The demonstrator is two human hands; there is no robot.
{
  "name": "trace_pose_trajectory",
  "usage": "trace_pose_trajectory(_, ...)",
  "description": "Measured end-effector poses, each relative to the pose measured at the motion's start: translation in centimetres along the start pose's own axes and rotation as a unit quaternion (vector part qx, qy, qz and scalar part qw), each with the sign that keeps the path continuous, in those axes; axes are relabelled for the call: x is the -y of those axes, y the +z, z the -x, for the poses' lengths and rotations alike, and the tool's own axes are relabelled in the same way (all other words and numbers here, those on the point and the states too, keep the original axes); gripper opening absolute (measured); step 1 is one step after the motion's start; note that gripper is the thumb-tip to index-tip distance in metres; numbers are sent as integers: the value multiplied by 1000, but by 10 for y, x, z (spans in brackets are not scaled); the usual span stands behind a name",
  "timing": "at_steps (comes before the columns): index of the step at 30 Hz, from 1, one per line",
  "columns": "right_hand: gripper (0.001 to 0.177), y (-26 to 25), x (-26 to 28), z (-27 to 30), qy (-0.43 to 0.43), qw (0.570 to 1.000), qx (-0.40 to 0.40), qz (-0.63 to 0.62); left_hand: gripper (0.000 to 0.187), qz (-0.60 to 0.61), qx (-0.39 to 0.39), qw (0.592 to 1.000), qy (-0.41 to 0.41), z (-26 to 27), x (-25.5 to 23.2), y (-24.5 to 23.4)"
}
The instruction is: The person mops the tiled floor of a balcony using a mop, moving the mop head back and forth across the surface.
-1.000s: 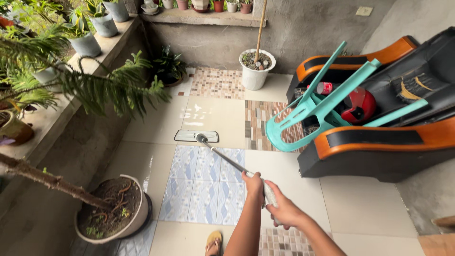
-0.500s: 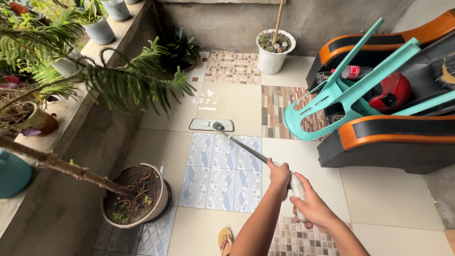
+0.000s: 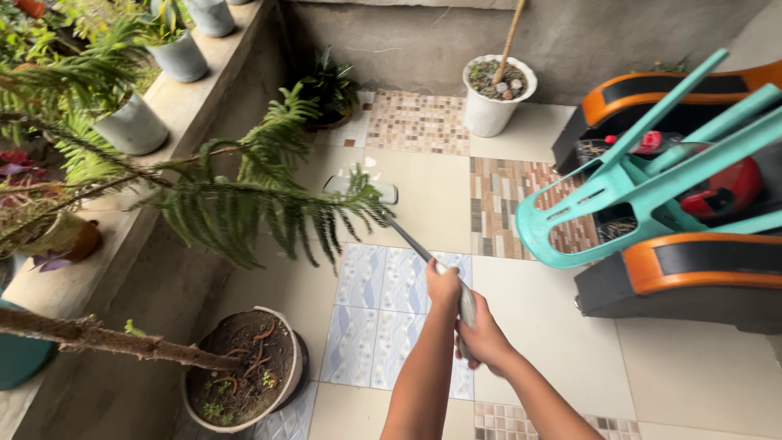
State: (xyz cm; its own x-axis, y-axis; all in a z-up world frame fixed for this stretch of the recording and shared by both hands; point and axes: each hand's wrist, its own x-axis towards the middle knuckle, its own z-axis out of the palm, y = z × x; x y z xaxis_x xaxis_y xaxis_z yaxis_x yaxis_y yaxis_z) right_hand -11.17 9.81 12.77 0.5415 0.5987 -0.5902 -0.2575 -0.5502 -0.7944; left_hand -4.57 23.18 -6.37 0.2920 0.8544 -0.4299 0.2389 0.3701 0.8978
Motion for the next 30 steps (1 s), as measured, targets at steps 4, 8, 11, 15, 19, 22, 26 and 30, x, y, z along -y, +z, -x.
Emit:
trace_pose_trajectory(4,43,10,17,-25,-5,998,33,56,72,40,-21,998,-53,-30,-17,-18)
trace_pose_trajectory(8,30,6,12,-24,-13,993,39,109,71,55,-48,996,-61,-21,-17,-22)
trace_pose_trajectory(11,28,-10,4,-8,-7,991,46,126,70,55,-59,992,-94,5,-18,-17)
trace_pose_trajectory(15,27,-44,-10,26,18,987,66,143,68,113,-69,984,-120,66,-19,-5)
trace_pose_trajectory(19,26,-82,-32,66,21,978,73,193,67,179,-70,972,-136,132,-11,9)
trace_pose_trajectory(22,27,-106,-59,103,20,974,83,208,67,177,-78,970,-148,185,1,14)
trace_pose_trajectory(26,28,-143,-98,152,38,968,89,230,66,206,-80,962,-158,260,26,26)
trace_pose_trajectory(30,36,-175,-123,188,56,971,75,220,69,200,-88,960,-174,304,38,50)
